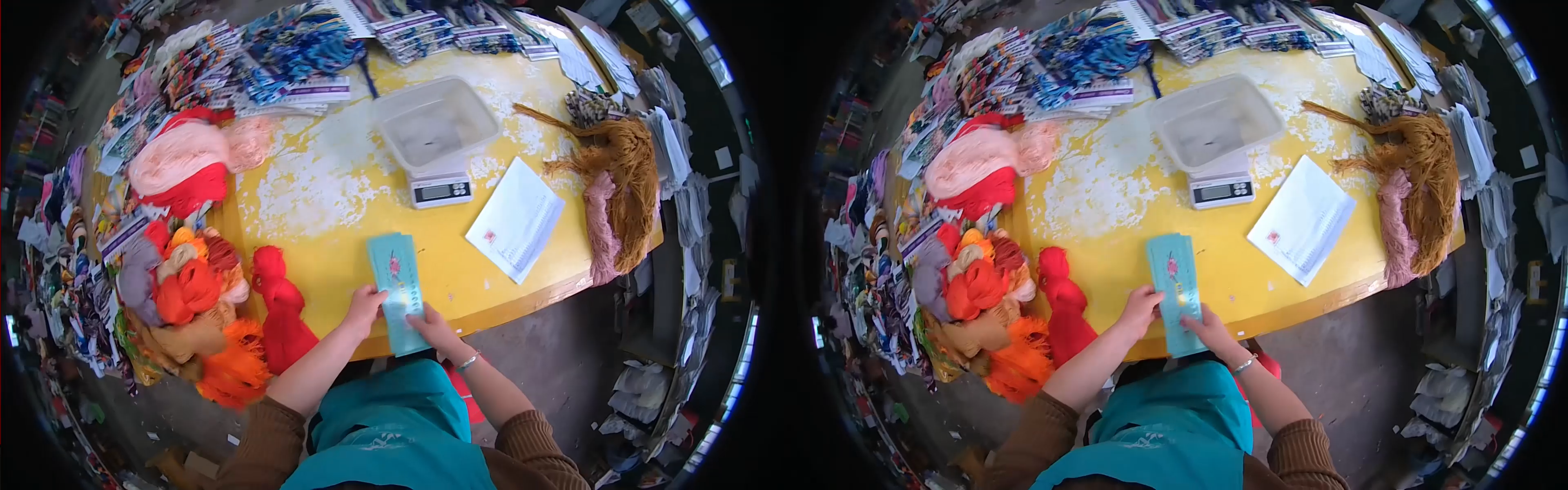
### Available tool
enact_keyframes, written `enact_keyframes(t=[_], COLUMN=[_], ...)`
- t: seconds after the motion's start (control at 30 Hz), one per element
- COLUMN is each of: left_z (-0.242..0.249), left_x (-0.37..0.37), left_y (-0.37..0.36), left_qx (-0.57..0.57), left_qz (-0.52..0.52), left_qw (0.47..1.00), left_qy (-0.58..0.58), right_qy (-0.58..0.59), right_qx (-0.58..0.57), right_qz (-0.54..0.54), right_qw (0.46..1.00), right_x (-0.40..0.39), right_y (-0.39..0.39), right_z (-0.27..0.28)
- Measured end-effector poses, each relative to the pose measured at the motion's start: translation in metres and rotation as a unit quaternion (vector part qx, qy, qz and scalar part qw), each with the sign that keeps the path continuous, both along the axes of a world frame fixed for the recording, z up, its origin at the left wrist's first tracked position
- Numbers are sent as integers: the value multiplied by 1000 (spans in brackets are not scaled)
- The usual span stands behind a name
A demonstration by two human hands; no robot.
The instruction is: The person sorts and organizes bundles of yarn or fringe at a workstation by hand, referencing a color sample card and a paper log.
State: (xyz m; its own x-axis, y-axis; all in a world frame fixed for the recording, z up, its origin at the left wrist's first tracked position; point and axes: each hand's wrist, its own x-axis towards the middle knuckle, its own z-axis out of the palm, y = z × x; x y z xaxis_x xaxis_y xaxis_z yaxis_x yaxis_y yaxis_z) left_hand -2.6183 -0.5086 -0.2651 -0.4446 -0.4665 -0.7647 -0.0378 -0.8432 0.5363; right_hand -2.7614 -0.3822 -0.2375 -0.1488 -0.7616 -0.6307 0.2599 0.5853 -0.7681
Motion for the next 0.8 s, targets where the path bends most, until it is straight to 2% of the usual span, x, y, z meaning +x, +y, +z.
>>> enact_keyframes(t=[0.03, 0.07, 0.13, 0.17, 0.23, 0.27, 0.37, 0.4, 0.43, 0.47, 0.5, 0.53, 0.57, 0.6, 0.63, 0.67, 0.7, 0.73, 0.77, 0.8], left_z=[-3, -12, -24, -25, -8, -24, -37, -28, -20, -13, -10, -11, -14, -2, 8, -1, -11, -17, -19, -21], left_x=[-8, -14, -22, -26, -45, -45, -61, -68, -74, -75, -72, -61, -45, -34, -23, -5, 10, 17, 24, 27], left_y=[1, 2, 0, -2, -7, -7, -12, -13, -13, -10, -7, -2, 7, 15, 25, 38, 49, 54, 58, 60], left_qx=[-6, -11, -53, -66, -89, -159, -211, -257, -257, -313, -368, -436, -500, -507, -510, -568, -621, -621, -667, -707], left_qz=[7, 15, 10, 14, 44, 23, 40, 16, 15, 30, 43, -5, -52, -129, -207, -249, -287, -290, -356, -416], left_qw=[1000, 999, 993, 991, 986, 977, 964, 945, 946, 925, 901, 860, 810, 788, 760, 715, 664, 665, 596, 519], left_qy=[-20, -39, -101, -119, -131, -142, -156, -200, -198, -212, -224, -265, -303, -325, -345, -324, -300, -298, -271, -241], right_qy=[25, 136, 254, 309, 333, 352, 435, 436, 409, 379, 318, 138, 32, 135, 39, 37, 140, 241, 238, 275], right_qx=[8, 57, -5, -36, -59, -83, -123, -121, -80, -37, 14, -4, 33, -17, 45, 59, 109, 157, 160, 180], right_qz=[50, 110, 157, 109, 67, 30, -25, -26, -7, 13, 78, 80, 138, 319, 342, 404, 431, 452, 450, 471], right_qw=[998, 983, 954, 944, 939, 932, 892, 892, 909, 925, 945, 987, 989, 938, 938, 912, 885, 844, 845, 819], right_x=[-11, -24, -61, -78, -128, -151, -216, -228, -239, -247, -244, -232, -219, -216, -204, -197, -188, -181, -178, -178], right_y=[4, 2, 0, -3, -16, -22, -43, -44, -45, -45, -27, 4, 33, 58, 91, 127, 168, 203, 227, 245], right_z=[-10, -9, -17, -10, -1, 0, -6, 0, 7, 14, 15, 12, 26, 35, 25, -4, -38, -70, -98, -126])
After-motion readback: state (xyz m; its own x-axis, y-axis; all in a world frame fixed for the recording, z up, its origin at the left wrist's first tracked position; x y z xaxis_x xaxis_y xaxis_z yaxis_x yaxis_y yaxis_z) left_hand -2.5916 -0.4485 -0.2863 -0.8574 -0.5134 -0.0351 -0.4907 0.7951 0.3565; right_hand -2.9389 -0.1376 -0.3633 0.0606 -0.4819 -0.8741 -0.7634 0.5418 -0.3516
